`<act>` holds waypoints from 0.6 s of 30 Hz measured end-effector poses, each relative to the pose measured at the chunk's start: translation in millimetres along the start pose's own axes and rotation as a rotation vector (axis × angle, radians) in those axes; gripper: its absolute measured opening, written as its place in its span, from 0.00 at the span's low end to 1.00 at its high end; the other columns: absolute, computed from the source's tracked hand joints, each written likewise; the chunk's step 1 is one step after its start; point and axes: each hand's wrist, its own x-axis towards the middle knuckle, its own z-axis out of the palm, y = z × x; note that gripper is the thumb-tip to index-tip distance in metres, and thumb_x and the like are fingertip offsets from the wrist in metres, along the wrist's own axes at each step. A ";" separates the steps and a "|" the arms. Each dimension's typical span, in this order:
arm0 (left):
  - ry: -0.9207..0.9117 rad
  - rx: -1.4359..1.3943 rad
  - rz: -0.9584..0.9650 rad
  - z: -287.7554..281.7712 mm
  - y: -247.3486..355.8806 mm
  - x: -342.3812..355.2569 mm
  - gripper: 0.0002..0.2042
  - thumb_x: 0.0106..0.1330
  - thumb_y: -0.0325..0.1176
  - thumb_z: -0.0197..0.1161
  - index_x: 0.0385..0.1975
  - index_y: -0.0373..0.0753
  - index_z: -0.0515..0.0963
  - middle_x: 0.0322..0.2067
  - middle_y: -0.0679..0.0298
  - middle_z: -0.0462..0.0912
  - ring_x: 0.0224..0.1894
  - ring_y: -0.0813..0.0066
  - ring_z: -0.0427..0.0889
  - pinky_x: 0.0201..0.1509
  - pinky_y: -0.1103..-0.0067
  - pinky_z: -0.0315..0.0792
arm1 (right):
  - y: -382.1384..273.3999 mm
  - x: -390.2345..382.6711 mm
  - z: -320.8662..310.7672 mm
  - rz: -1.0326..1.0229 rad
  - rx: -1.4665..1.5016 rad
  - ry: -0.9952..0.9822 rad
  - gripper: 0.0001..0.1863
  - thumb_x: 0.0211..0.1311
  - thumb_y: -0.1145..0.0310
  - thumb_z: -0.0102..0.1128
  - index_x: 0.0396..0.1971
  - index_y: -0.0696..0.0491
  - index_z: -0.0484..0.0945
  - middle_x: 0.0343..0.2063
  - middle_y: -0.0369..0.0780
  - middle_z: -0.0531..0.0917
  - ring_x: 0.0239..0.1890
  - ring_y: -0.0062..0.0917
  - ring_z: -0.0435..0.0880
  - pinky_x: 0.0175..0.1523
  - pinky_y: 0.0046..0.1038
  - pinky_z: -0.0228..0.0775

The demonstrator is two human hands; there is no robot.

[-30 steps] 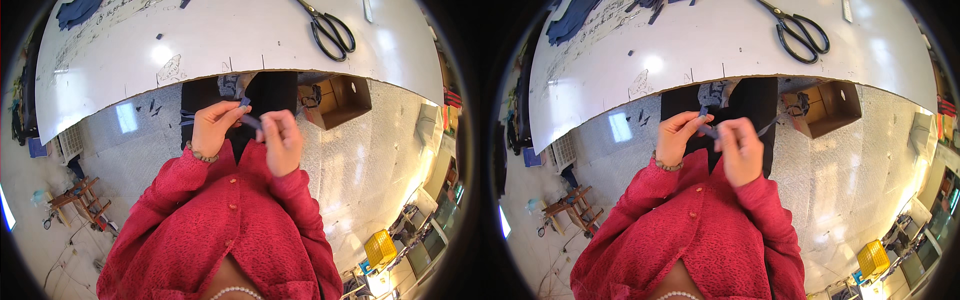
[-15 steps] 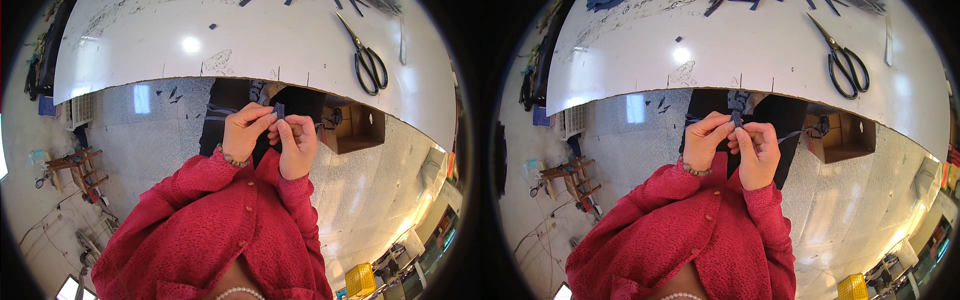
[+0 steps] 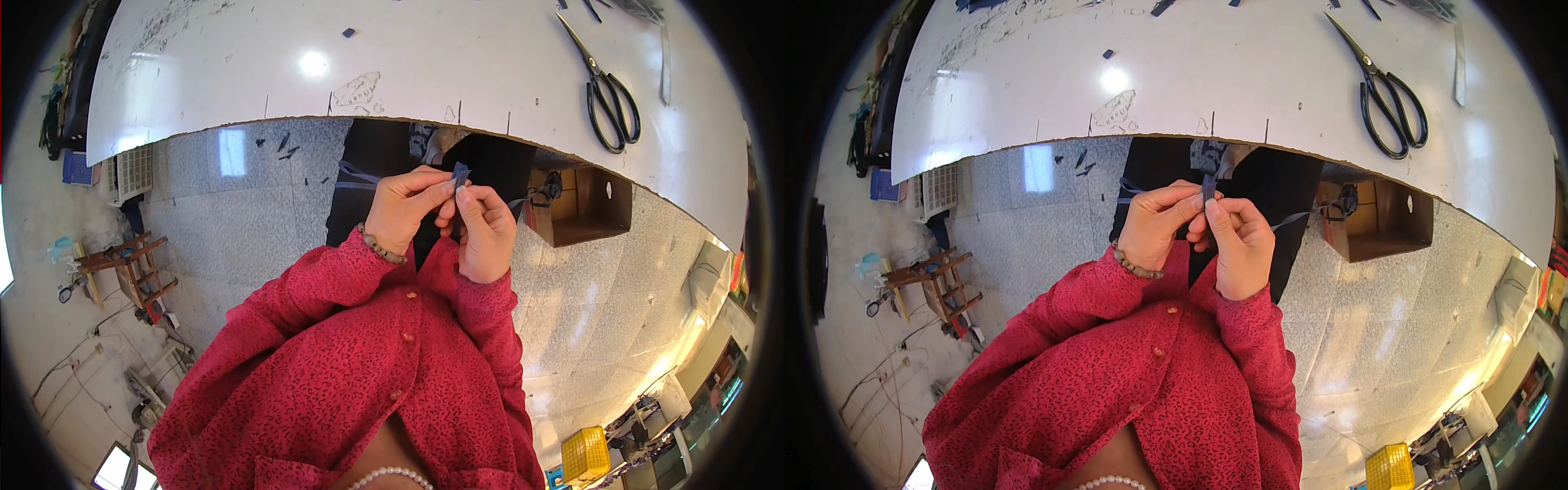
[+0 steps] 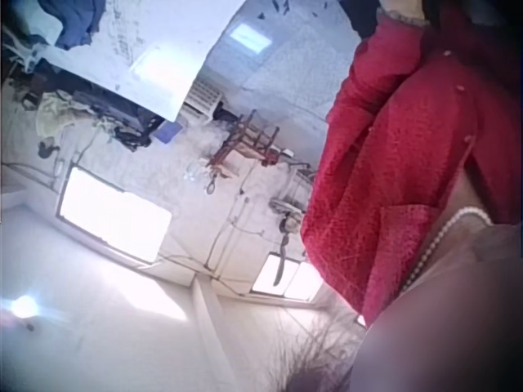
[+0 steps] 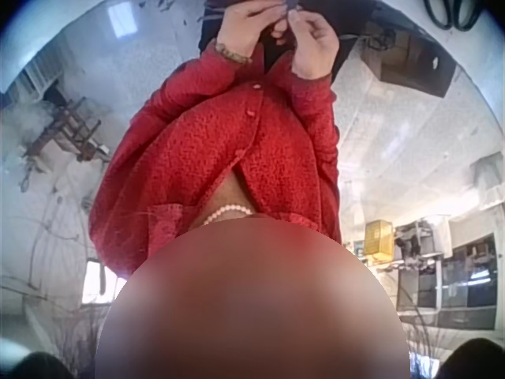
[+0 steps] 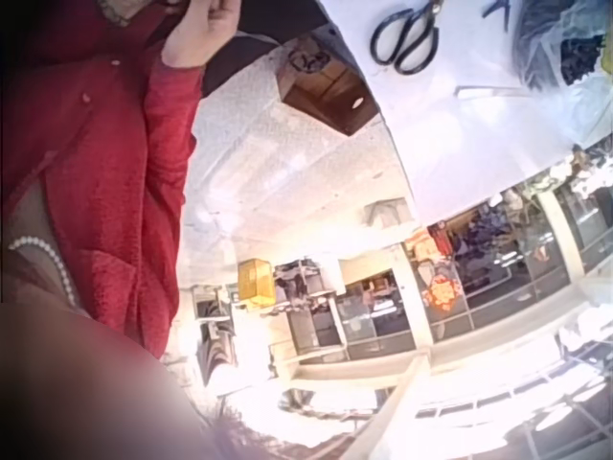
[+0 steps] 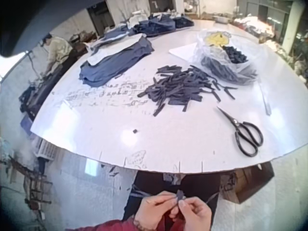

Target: Cutting small blue fabric strips from a larger piece using scissors.

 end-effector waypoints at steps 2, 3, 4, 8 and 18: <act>-0.024 0.041 0.024 -1.1 -0.3 -0.7 0.08 0.67 0.24 0.56 0.41 0.29 0.80 0.32 0.66 0.76 0.27 0.84 0.72 0.28 0.85 0.69 | -0.8 0.2 -0.6 0.003 -0.017 0.022 0.06 0.66 0.71 0.55 0.34 0.58 0.74 0.24 0.39 0.81 0.24 0.20 0.79 0.28 0.18 0.69; -0.027 0.035 0.027 -1.0 -0.8 -1.5 0.08 0.67 0.24 0.56 0.41 0.29 0.80 0.32 0.66 0.76 0.27 0.84 0.72 0.28 0.85 0.69 | -1.2 0.3 -0.7 0.005 -0.034 0.043 0.07 0.66 0.71 0.55 0.34 0.59 0.74 0.24 0.39 0.82 0.24 0.19 0.79 0.28 0.18 0.69; -0.005 0.065 0.046 -0.5 -1.4 -2.4 0.08 0.67 0.23 0.56 0.40 0.29 0.80 0.33 0.66 0.76 0.28 0.84 0.72 0.30 0.85 0.70 | -1.5 0.5 -0.8 0.006 -0.033 0.044 0.07 0.66 0.71 0.55 0.34 0.59 0.74 0.24 0.39 0.82 0.24 0.19 0.79 0.28 0.18 0.69; 0.017 0.136 0.114 -0.4 -2.5 -3.5 0.07 0.66 0.24 0.58 0.39 0.28 0.80 0.33 0.65 0.76 0.29 0.83 0.75 0.33 0.85 0.71 | -1.0 1.3 -0.4 -0.009 -0.053 0.065 0.07 0.66 0.71 0.56 0.34 0.60 0.75 0.24 0.39 0.82 0.25 0.19 0.80 0.28 0.18 0.69; 0.191 -0.099 -0.052 5.6 2.5 -7.6 0.06 0.66 0.29 0.60 0.34 0.33 0.82 0.31 0.66 0.80 0.30 0.84 0.75 0.36 0.86 0.69 | 4.9 -5.2 12.5 -0.198 -0.337 0.084 0.06 0.62 0.75 0.59 0.35 0.59 0.71 0.26 0.39 0.82 0.30 0.18 0.82 0.36 0.19 0.72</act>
